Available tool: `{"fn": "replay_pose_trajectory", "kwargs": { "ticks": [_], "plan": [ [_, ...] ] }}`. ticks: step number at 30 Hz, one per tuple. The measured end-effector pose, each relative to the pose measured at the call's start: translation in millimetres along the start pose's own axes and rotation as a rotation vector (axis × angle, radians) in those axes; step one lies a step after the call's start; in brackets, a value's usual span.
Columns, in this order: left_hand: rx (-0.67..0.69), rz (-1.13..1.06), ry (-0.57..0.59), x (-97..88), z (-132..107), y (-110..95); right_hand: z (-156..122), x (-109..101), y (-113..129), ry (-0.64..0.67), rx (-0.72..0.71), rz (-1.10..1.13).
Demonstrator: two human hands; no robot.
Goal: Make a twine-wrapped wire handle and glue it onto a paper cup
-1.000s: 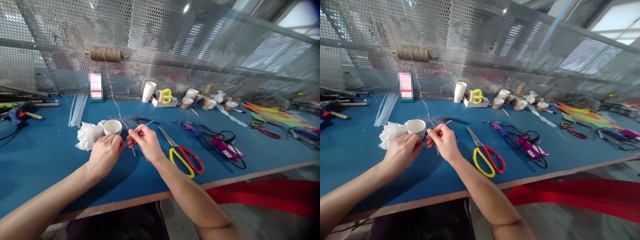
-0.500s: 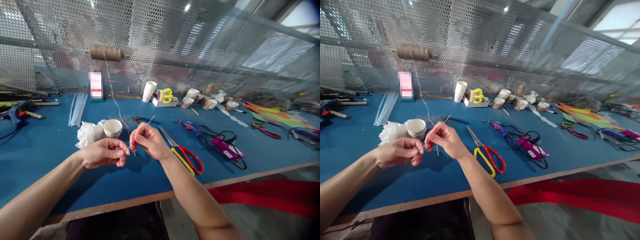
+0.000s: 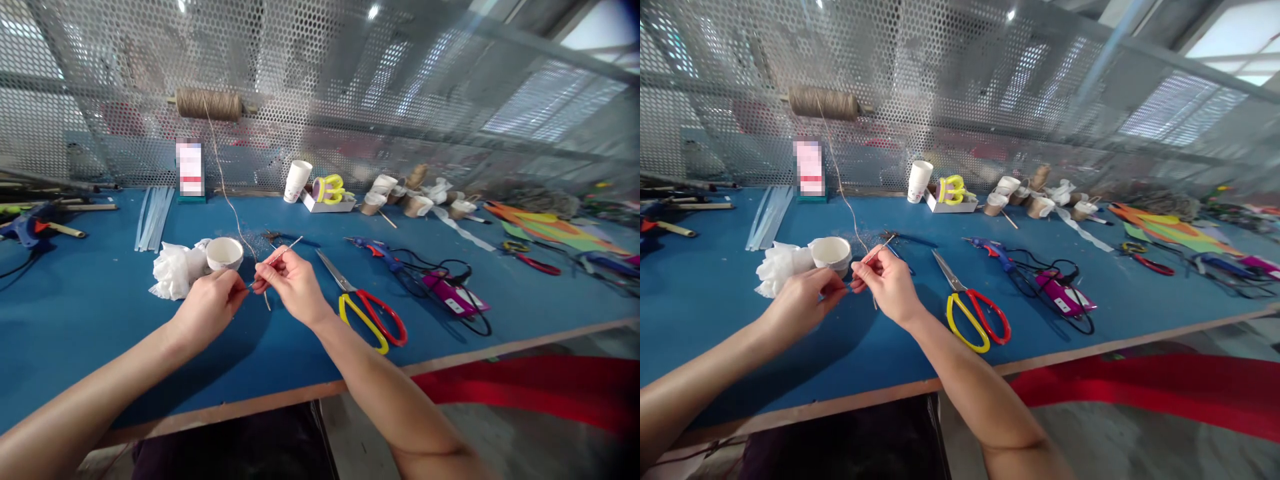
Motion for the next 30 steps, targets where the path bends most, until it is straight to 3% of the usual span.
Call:
{"fn": "replay_pose_trajectory", "kwargs": {
  "ticks": [2,4,6,10,13,15,17,20,23,25,28,30],
  "plan": [
    [0.064,0.127,-0.103,-0.8,-1,-3,1,1,-5,-0.063,0.000,0.037],
    [0.043,0.069,-0.127,-2.0,0,-2,2,0,-6,-0.079,-0.002,0.080],
    [-0.052,-0.226,-0.009,-0.4,1,2,3,0,-4,0.010,0.002,0.106],
    [-0.290,-1.064,0.403,11.0,-3,3,1,1,6,0.336,0.012,0.158],
    [-0.380,-1.334,0.511,16.1,-7,0,-3,-1,12,0.385,-0.013,0.174],
    [-0.397,-1.314,0.495,17.9,-7,-1,-4,-3,14,0.324,-0.022,0.118],
    [-0.365,-1.156,0.408,17.1,-6,-1,-4,-4,14,0.229,-0.020,0.036],
    [-0.244,-0.693,0.194,12.1,-4,1,-3,-3,11,0.098,-0.008,-0.045],
    [-0.018,-0.148,-0.059,6.3,-4,-1,-2,1,4,-0.006,0.007,-0.046],
    [0.135,0.080,-0.181,4.7,-5,-4,-1,3,-1,-0.070,0.010,-0.014],
    [0.130,0.057,-0.190,2.8,-4,-3,1,3,-3,-0.096,0.014,0.039],
    [-0.012,-0.263,-0.027,4.1,-3,0,1,2,-1,-0.002,0.019,0.064]
  ]
}}
Point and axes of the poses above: each hand's wrist, its own z-axis towards the middle knuckle, its own x-axis out of the palm, y = z × x, the point moved 3 cm from there along z, towards the middle knuckle, and after that the axes turned 7 degrees about x, right-handed, at the moved point
